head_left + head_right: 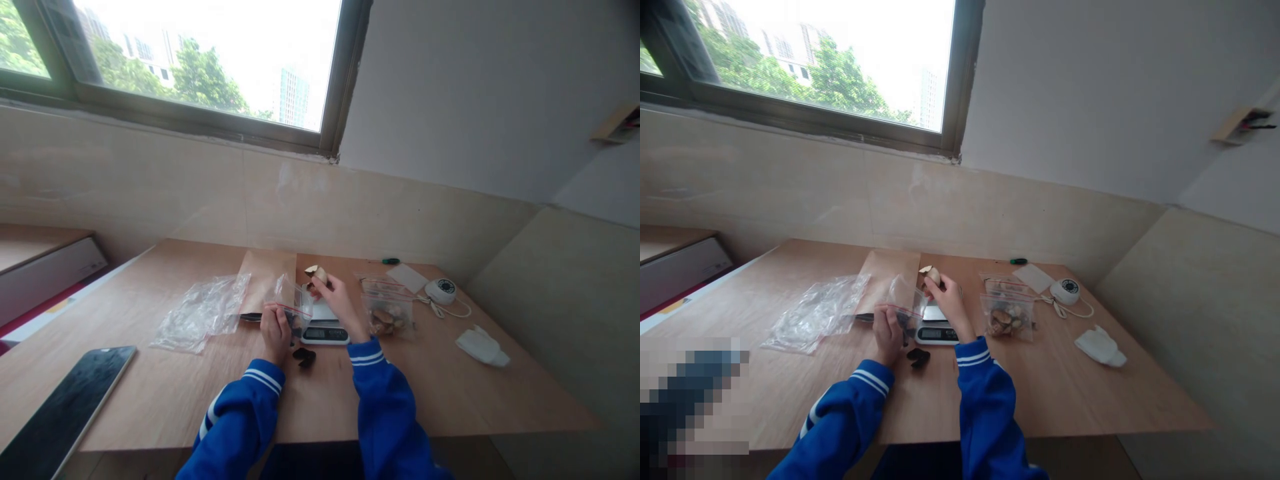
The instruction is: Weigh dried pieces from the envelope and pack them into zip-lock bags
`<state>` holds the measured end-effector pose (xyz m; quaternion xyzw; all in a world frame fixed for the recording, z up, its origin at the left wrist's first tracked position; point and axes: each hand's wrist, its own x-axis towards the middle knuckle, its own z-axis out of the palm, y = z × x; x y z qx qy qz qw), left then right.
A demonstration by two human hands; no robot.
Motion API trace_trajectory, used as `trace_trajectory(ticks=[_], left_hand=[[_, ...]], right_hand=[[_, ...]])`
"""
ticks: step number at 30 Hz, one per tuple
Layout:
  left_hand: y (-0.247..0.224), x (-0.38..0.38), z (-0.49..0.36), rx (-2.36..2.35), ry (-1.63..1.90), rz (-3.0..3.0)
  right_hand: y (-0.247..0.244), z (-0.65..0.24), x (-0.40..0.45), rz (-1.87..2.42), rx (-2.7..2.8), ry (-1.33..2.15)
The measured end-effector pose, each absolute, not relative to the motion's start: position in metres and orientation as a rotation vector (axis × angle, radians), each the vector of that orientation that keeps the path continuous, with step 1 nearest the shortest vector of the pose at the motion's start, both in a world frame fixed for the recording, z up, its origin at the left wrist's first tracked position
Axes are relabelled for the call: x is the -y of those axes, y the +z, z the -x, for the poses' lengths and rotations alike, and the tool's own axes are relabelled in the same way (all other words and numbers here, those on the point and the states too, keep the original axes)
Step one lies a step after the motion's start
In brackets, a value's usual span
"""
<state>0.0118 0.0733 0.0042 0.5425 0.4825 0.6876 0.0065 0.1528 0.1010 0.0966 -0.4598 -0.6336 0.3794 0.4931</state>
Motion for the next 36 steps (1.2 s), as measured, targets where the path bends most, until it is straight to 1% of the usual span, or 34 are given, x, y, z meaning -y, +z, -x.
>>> trace_trajectory(ticks=[3, 6, 9, 14, 18, 21, 24, 26, 29, 31, 34, 36], left_hand=[[0.002, -0.073, -0.011, -1.499, 2.150, -1.757], [-0.002, -0.072, -0.010, -1.435, 2.162, -1.844], [-0.005, -0.071, -0.010, -1.371, 2.133, -1.889], [-0.006, -0.072, -0.011, -1.391, 2.157, -1.719], [-0.005, -0.074, -0.011, -1.373, 2.218, -1.611], [-0.004, -0.075, -0.011, -1.396, 2.262, -1.564], [-0.001, -0.076, -0.011, -1.435, 2.308, -1.471], [0.000, -0.076, -0.011, -1.457, 2.341, -1.419], [0.001, -0.075, -0.012, -1.415, 2.344, -1.489], [0.000, -0.074, -0.012, -1.321, 2.274, -1.646], [0.000, -0.072, -0.012, -1.231, 2.150, -1.809], [0.002, -0.073, -0.010, -1.301, 2.141, -1.765]], right_hand=[[0.120, -0.146, -0.085, 1.220, 1.850, 0.768], [0.125, -0.141, -0.074, 1.314, 2.009, 0.587], [0.118, -0.135, -0.072, 1.292, 2.035, 0.633], [0.109, -0.128, -0.078, 1.224, 1.908, 0.745], [0.112, -0.135, -0.075, 1.219, 1.892, 0.778], [0.114, -0.142, -0.071, 1.148, 1.938, 0.685], [0.103, -0.145, -0.067, 1.163, 1.824, 0.522], [0.088, -0.144, -0.063, 1.213, 1.753, 0.555], [0.066, -0.139, -0.057, 1.204, 1.711, 0.785], [0.060, -0.137, -0.054, 1.155, 1.646, 0.877], [0.065, -0.140, -0.051, 1.099, 1.470, 0.826], [0.075, -0.147, -0.049, 1.077, 1.348, 0.757]])
